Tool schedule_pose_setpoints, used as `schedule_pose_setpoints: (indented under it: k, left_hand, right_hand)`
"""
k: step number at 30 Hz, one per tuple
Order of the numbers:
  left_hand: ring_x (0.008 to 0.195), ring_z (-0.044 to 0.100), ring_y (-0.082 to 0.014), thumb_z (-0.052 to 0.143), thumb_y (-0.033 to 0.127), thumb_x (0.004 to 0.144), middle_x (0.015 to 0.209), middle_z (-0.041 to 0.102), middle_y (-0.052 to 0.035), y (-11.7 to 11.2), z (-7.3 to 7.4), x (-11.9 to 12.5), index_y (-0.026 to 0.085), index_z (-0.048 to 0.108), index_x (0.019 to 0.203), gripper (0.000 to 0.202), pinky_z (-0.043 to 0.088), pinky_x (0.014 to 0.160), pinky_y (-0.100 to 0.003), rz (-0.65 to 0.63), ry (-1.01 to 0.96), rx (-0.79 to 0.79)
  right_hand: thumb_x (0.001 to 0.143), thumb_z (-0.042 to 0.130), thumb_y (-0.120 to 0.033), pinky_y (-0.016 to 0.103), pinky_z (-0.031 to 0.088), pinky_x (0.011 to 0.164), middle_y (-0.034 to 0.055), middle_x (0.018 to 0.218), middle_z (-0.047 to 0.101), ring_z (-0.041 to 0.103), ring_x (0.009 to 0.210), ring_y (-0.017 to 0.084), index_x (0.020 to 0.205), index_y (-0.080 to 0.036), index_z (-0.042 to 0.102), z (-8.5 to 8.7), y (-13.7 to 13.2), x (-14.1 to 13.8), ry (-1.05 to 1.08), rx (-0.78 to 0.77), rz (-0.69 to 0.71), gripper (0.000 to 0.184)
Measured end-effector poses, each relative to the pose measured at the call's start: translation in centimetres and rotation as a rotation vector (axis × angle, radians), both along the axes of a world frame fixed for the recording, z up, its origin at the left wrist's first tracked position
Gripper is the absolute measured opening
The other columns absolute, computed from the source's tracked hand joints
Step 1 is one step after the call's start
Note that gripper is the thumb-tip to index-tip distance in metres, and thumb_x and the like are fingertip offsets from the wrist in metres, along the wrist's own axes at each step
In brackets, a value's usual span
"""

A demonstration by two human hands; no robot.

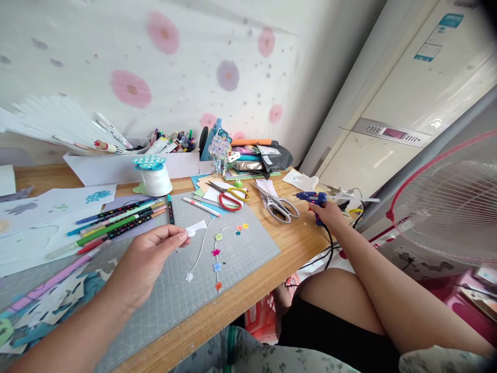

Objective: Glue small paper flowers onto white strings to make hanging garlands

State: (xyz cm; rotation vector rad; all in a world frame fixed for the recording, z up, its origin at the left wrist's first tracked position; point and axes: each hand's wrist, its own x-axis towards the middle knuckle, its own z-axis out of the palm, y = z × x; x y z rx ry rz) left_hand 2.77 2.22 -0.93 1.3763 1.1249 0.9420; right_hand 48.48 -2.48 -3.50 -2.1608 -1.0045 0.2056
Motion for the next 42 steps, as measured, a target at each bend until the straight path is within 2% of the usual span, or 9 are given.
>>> schedule_pose_setpoints:
  k: [7,10,12,16,20,24,30,35,42]
  left_hand:
    - [0.076,0.055,-0.0184,0.067,0.040,0.068,0.069,0.064,0.0004,-0.5,0.3,0.1,0.021,0.067,0.068,0.019,0.039,0.074,-0.030,0.022,0.007,0.042]
    - [0.075,0.056,-0.0188,0.066,0.038,0.069,0.069,0.064,-0.0003,-0.6,0.4,0.4,0.020,0.066,0.069,0.018,0.042,0.074,-0.030,0.013,-0.010,0.013]
    - [0.074,0.057,-0.0188,0.066,0.037,0.069,0.068,0.063,-0.0006,-0.6,0.4,0.5,0.019,0.065,0.068,0.018,0.043,0.074,-0.030,0.006,-0.028,0.009]
    - [0.073,0.057,-0.0178,0.066,0.035,0.071,0.068,0.063,-0.0007,-0.6,0.4,0.5,0.019,0.065,0.068,0.016,0.043,0.074,-0.030,0.016,-0.052,0.011]
    - [0.073,0.057,-0.0178,0.065,0.034,0.073,0.068,0.063,-0.0002,-0.7,0.4,0.4,0.019,0.065,0.066,0.016,0.042,0.073,-0.029,0.004,-0.037,0.022]
    - [0.071,0.055,-0.0160,0.063,0.032,0.075,0.066,0.061,0.0013,-0.5,0.2,0.4,0.019,0.064,0.065,0.017,0.040,0.071,-0.028,-0.015,-0.029,0.020]
    - [0.070,0.059,-0.0150,0.064,0.030,0.075,0.070,0.063,0.0009,-0.3,-0.1,0.3,0.018,0.063,0.070,0.013,0.045,0.072,-0.030,0.054,-0.158,-0.082]
    - [0.079,0.068,-0.0195,0.067,0.035,0.073,0.082,0.068,-0.0015,-0.5,0.1,0.5,0.018,0.059,0.074,0.019,0.049,0.077,-0.033,0.084,-0.195,-0.209]
    - [0.074,0.069,-0.0182,0.065,0.032,0.077,0.082,0.071,-0.0017,-0.7,-0.2,0.7,0.019,0.054,0.077,0.017,0.051,0.075,-0.035,-0.001,-0.229,-0.317]
  right_hand:
    - [0.062,0.072,-0.048,0.040,0.043,0.065,0.0081,0.062,0.063,0.061,0.069,0.030,0.060,-0.021,0.063,3.0,-3.4,-0.7,-0.233,-0.218,0.002,0.028]
    - [0.072,0.062,-0.048,0.045,0.043,0.068,0.0092,0.069,0.066,0.062,0.074,0.034,0.074,-0.023,0.069,4.5,-5.7,-3.5,-0.341,-0.183,-0.028,0.026]
    - [0.076,0.061,-0.045,0.040,0.047,0.069,0.0059,0.080,0.069,0.063,0.076,0.028,0.082,-0.025,0.070,5.4,-5.9,-7.0,-0.317,-0.043,0.218,0.023]
    - [0.088,0.055,-0.029,0.033,0.050,0.075,0.0068,0.093,0.067,0.063,0.083,0.019,0.095,-0.022,0.070,6.6,-2.8,-16.0,-0.280,0.084,1.062,0.018]
    - [0.087,0.055,-0.014,0.034,0.049,0.079,0.0088,0.095,0.065,0.061,0.088,0.018,0.099,-0.019,0.071,5.6,2.4,-22.7,-0.403,0.057,1.405,0.020]
    - [0.082,0.060,-0.008,0.033,0.047,0.079,0.0097,0.098,0.064,0.059,0.089,0.019,0.096,-0.018,0.072,3.2,6.0,-25.3,-0.481,-0.015,1.485,0.021]
    - [0.084,0.056,-0.010,0.032,0.043,0.077,0.0079,0.092,0.062,0.051,0.087,0.019,0.077,-0.016,0.067,1.5,7.4,-26.1,-0.627,0.012,1.526,0.014]
    - [0.089,0.050,-0.013,0.033,0.042,0.078,0.0093,0.093,0.062,0.051,0.085,0.018,0.085,-0.014,0.061,2.9,6.6,-26.1,-0.654,-0.008,1.586,0.011]
    - [0.091,0.046,-0.014,0.025,0.039,0.064,0.0027,0.079,0.061,0.053,0.070,0.014,0.085,-0.016,0.056,6.3,4.5,-25.8,-0.481,-0.021,1.509,0.011]
